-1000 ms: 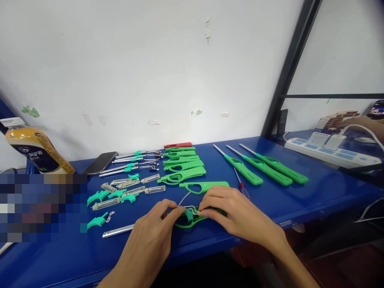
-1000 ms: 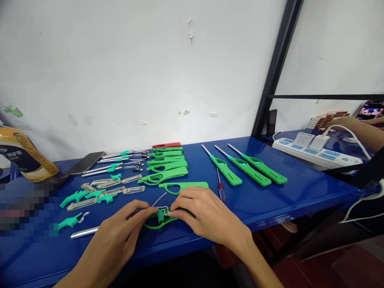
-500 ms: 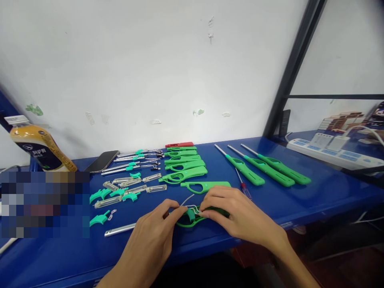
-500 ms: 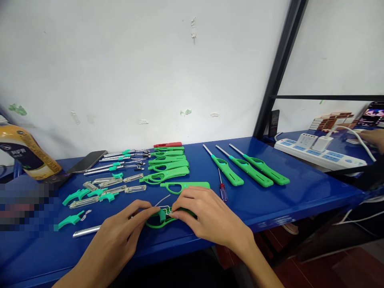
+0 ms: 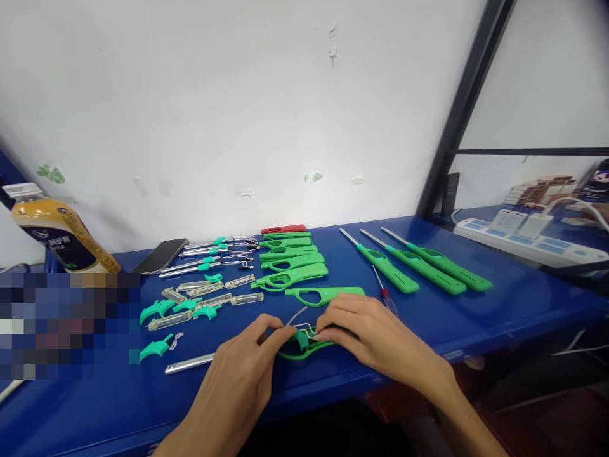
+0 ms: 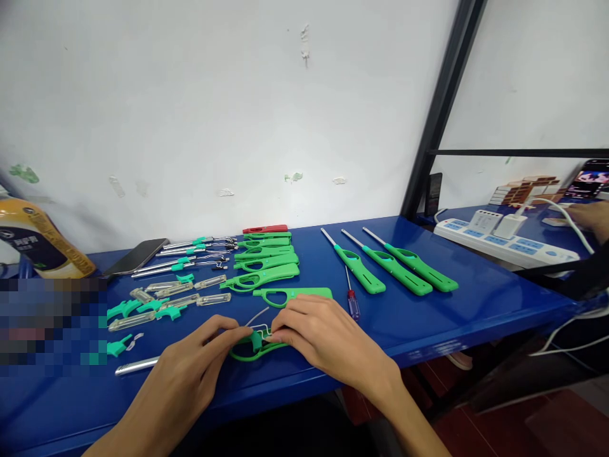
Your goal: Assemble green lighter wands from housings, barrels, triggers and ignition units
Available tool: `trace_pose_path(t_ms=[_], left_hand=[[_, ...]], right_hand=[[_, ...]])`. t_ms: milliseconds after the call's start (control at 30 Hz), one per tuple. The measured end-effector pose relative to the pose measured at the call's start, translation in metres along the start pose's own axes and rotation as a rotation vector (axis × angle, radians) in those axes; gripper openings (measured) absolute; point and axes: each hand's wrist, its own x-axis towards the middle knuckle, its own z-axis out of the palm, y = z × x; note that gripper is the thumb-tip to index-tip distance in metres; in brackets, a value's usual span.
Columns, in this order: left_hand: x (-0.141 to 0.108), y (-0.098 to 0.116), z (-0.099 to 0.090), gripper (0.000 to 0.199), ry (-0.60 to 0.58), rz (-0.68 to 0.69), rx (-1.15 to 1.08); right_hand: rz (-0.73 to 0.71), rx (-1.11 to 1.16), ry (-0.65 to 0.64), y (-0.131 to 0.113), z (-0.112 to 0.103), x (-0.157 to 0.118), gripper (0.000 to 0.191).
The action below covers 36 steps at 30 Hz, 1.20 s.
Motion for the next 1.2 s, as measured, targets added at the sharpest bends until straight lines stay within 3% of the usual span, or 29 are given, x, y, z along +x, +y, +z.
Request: trace_pose_path(t_ms=[733, 1000, 1200], left_hand=[[0.001, 0.002, -0.003, 0.045, 0.009, 0.035, 0.023], [0.000, 0.018, -0.008, 0.025, -0.023, 0.008, -0.020], [-0.002, 0.016, -0.005, 0.023, -0.028, 0.020, -0.010]], right_hand=[[0.051, 0.063, -0.027, -0.006, -0.004, -0.001, 0.015], [0.048, 0.086, -0.031, -0.005, -0.006, -0.001, 0.016], [0.032, 0.091, -0.021, -0.003, -0.005, -0.002, 0.018]])
